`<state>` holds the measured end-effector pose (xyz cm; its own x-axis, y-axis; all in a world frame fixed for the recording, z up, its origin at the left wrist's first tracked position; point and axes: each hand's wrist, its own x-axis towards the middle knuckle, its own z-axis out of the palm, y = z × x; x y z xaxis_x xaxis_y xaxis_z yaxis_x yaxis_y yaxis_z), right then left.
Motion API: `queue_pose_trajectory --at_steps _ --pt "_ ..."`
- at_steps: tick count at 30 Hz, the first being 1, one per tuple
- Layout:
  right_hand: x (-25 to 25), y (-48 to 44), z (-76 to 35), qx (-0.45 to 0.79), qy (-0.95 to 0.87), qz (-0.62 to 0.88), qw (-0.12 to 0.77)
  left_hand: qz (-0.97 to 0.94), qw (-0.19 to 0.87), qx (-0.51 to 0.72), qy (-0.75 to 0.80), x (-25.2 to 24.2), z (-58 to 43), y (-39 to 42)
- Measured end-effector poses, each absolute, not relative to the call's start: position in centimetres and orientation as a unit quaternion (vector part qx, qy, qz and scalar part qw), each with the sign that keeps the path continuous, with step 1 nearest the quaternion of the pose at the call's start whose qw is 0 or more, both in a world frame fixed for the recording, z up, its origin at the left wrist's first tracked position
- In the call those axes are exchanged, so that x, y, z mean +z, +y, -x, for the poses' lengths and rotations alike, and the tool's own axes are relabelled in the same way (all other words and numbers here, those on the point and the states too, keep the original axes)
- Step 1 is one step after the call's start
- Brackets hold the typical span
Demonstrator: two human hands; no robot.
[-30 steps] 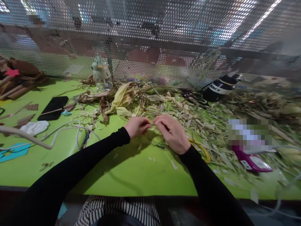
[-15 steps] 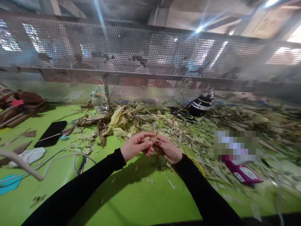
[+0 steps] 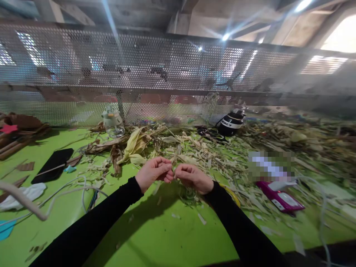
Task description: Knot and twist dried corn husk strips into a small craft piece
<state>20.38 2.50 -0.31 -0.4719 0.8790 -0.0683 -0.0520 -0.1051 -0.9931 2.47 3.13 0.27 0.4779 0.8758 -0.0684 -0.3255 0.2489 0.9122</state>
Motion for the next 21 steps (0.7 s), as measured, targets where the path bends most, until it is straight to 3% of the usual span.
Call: queue_pose_trajectory --at_steps 7,16,18,21 --pt "0.1 2.3 -20.7 0.619 -0.626 0.316 0.354 -0.447 0.748 0.364 0.329 0.1 -2.7 2.8" --pt "0.0 2.5 -20.9 0.566 -0.657 0.365 0.339 -0.376 0.793 0.402 0.26 0.6 -1.5 3.0" --pt "0.1 2.4 -20.8 0.557 -0.648 0.37 0.366 -0.37 0.797 0.402 0.257 0.6 -1.5 3.0" --pt "0.2 2.5 -20.8 0.536 -0.587 0.379 0.473 -0.371 0.805 0.383 0.261 0.5 -1.5 2.9"
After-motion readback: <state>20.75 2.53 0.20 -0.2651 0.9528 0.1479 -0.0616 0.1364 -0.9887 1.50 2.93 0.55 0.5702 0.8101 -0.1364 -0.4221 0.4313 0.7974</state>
